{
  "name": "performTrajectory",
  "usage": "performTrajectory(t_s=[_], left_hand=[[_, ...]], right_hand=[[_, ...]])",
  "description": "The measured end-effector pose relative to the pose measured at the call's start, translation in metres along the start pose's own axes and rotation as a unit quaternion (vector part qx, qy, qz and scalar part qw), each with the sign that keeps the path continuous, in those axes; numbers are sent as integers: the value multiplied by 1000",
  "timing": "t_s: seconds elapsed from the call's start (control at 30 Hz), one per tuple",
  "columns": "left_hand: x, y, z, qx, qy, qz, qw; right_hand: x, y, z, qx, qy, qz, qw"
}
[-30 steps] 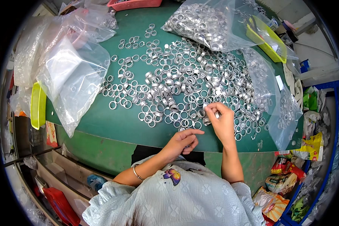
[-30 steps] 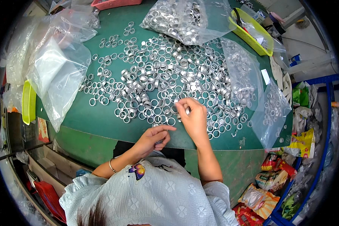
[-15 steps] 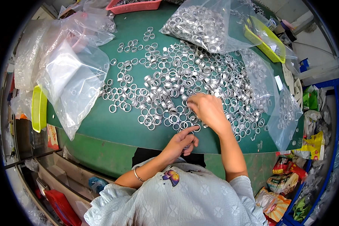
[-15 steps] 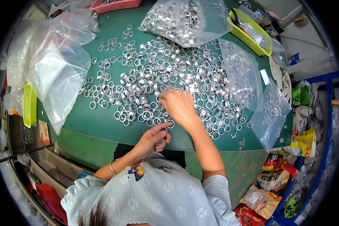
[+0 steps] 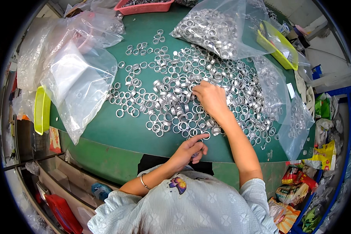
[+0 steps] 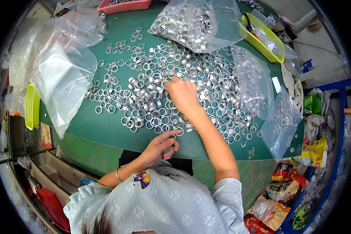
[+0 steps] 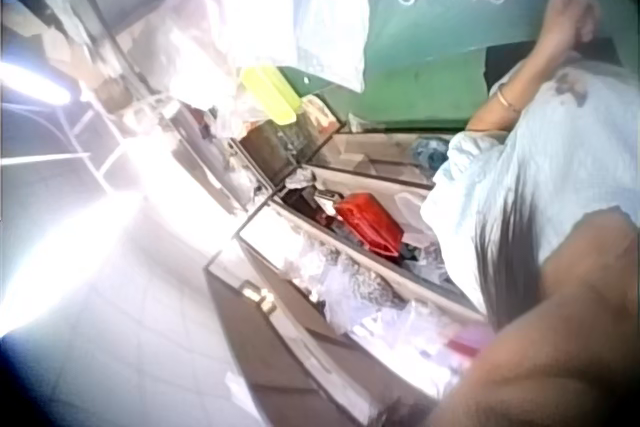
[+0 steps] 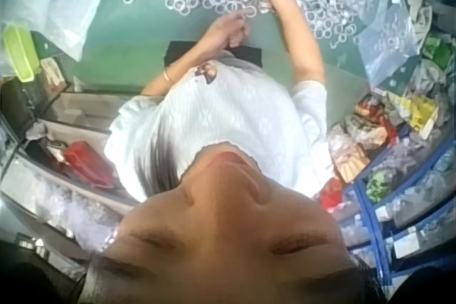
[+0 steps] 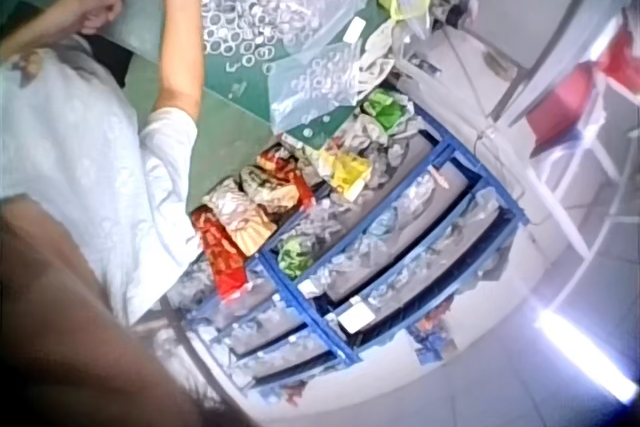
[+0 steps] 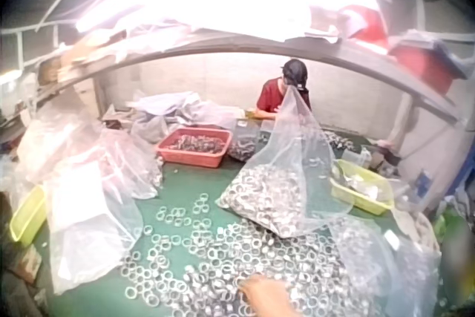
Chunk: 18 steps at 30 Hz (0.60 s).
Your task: The person picks up small metal rings one by one from a pile on the table, holding them between their fingers to check them before placing them into a separate group or into a hand.
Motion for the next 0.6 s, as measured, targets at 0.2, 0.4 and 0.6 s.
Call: performTrajectory(t_s=[0.2,0.4,0.6], left_hand=[[1,-2,1,-5,2,-4,1000],[0,-1,1,-8,0,-1,1000],[2,1,-2,-12,-8,-13,1000]], right_hand=[[-10,6,23,358,-127,-54,924],[-16,23,18,231,-158,-62,958],[-25,8,4,24,-72,-28,997]])
Point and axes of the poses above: each hand's wrist, its own x-axis towards the middle knuckle, its own y-axis out of the back of the hand, z = x × y, the point moved 1 cm from there along x, towards the middle knuckle, and after that the axes turned 10 degrees about -y, right-handed, at the moved point
